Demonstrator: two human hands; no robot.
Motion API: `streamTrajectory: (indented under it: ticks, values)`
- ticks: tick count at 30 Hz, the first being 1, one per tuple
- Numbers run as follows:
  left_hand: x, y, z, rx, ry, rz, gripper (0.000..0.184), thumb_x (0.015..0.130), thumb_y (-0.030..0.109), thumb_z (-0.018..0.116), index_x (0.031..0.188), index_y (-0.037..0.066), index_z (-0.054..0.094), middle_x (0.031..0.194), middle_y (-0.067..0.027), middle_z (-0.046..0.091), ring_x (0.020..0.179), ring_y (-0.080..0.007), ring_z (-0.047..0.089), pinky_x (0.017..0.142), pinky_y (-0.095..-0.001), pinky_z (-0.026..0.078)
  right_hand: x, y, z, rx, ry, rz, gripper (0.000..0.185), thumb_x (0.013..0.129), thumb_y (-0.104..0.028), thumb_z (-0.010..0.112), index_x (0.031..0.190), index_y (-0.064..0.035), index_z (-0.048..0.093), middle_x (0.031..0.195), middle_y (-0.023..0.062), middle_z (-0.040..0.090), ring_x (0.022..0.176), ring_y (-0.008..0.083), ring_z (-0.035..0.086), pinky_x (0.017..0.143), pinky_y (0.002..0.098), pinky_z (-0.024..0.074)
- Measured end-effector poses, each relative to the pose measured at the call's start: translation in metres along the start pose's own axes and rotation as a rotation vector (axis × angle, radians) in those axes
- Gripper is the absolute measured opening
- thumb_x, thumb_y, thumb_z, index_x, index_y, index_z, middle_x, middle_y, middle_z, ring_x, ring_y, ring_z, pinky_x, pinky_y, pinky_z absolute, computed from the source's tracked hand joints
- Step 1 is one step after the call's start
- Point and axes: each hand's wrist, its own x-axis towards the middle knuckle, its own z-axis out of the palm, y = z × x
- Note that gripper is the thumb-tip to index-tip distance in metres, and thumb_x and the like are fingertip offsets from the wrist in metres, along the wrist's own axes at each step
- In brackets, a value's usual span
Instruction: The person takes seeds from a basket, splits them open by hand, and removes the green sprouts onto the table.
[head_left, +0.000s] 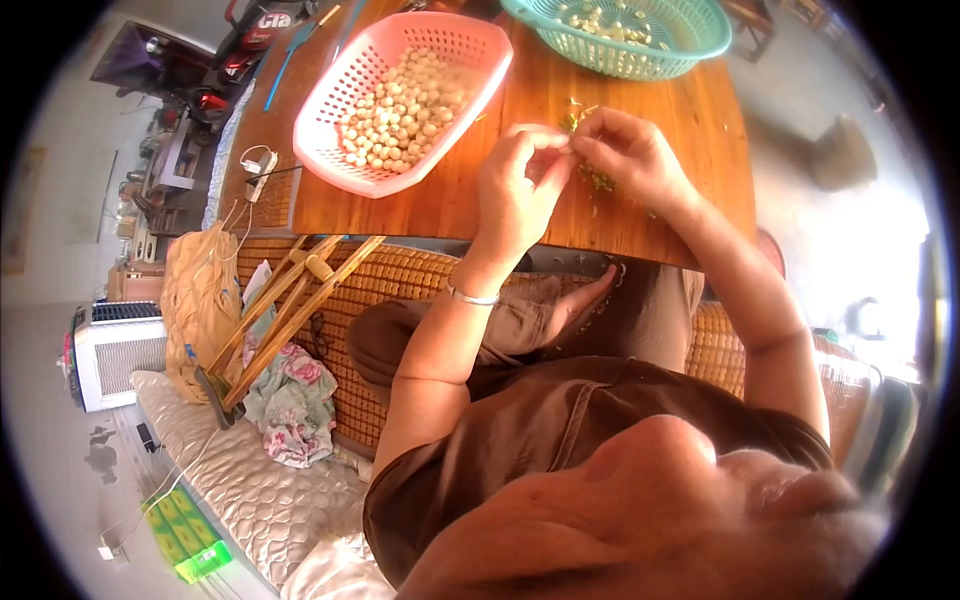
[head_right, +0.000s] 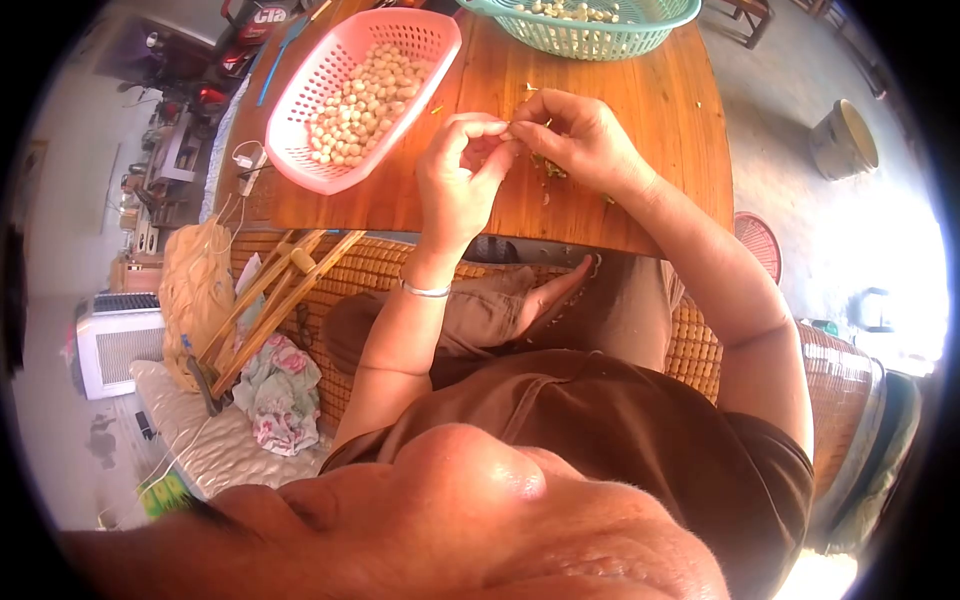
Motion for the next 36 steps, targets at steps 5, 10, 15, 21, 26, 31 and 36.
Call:
streamTrajectory:
  ticks: [5,10,15,21,26,31,36]
  values:
    - [-0.002,-0.001,-0.002,-0.004,0.015,0.001,0.021,0.081,-0.007,0.073,0.096,0.003,0.062,0.094,-0.0085,0.066,0.080,-0.0174,0.068,0.068,-0.0279,0.055,-0.001,0.004,0.003,0.044,0.025,0.034,0.012,0.094,-0.012,0.066,0.096,0.0000,0.066,0.082,-0.0006,0.066,0.073,0.0041,0.057,0.066,0.0228,0.0490]
    - [-0.003,0.003,-0.004,0.006,0.006,-0.023,0.019,0.082,-0.006,0.073,0.096,0.002,0.063,0.095,-0.0068,0.066,0.079,-0.0133,0.066,0.069,-0.0253,0.054,-0.004,-0.001,0.005,0.078,0.029,0.053,0.011,0.094,-0.012,0.065,0.095,-0.0005,0.066,0.081,-0.0018,0.065,0.074,0.0032,0.056,0.066,0.0217,0.0480]
    - [-0.003,0.003,-0.004,0.008,0.002,-0.016,0.019,0.082,-0.005,0.073,0.096,0.002,0.062,0.094,-0.0085,0.067,0.080,-0.0172,0.069,0.067,-0.0272,0.056,-0.004,-0.003,0.004,0.043,0.029,0.093,0.012,0.094,-0.012,0.065,0.096,-0.0007,0.067,0.080,-0.0023,0.065,0.074,0.0030,0.056,0.067,0.0215,0.0477]
    - [-0.003,0.003,-0.003,-0.013,0.031,-0.041,0.019,0.081,-0.006,0.073,0.093,0.002,0.062,0.093,-0.0085,0.066,0.079,-0.0180,0.069,0.067,-0.0272,0.056,-0.004,-0.004,0.007,0.008,0.050,0.081,0.013,0.094,-0.013,0.065,0.097,0.0001,0.068,0.083,-0.0011,0.066,0.077,0.0043,0.058,0.071,0.0228,0.0495]
    - [-0.002,-0.001,-0.003,0.045,0.025,0.032,0.018,0.080,-0.006,0.073,0.091,0.003,0.062,0.091,-0.0085,0.066,0.075,-0.0183,0.068,0.064,-0.0271,0.055,-0.004,-0.005,0.005,-0.043,0.036,0.048,0.011,0.092,-0.009,0.067,0.095,0.0011,0.066,0.083,0.0011,0.068,0.080,0.0064,0.061,0.074,0.0249,0.0518]
    - [-0.005,-0.002,-0.004,0.014,0.013,-0.037,0.018,0.080,-0.004,0.074,0.091,0.003,0.062,0.089,-0.0077,0.066,0.075,-0.0167,0.067,0.064,-0.0267,0.055,-0.005,-0.003,0.007,-0.123,0.060,-0.027,0.008,0.090,-0.007,0.067,0.094,0.0011,0.065,0.083,0.0040,0.069,0.080,0.0080,0.064,0.074,0.0263,0.0533]
    - [-0.010,-0.012,-0.002,-0.152,0.009,-0.137,0.017,0.081,-0.003,0.075,0.091,0.002,0.062,0.087,-0.0059,0.067,0.074,-0.0126,0.067,0.065,-0.0251,0.054,-0.007,-0.007,0.010,-0.169,0.078,-0.058,0.007,0.090,-0.005,0.066,0.092,0.0011,0.065,0.082,0.0057,0.069,0.081,0.0094,0.066,0.074,0.0266,0.0539]
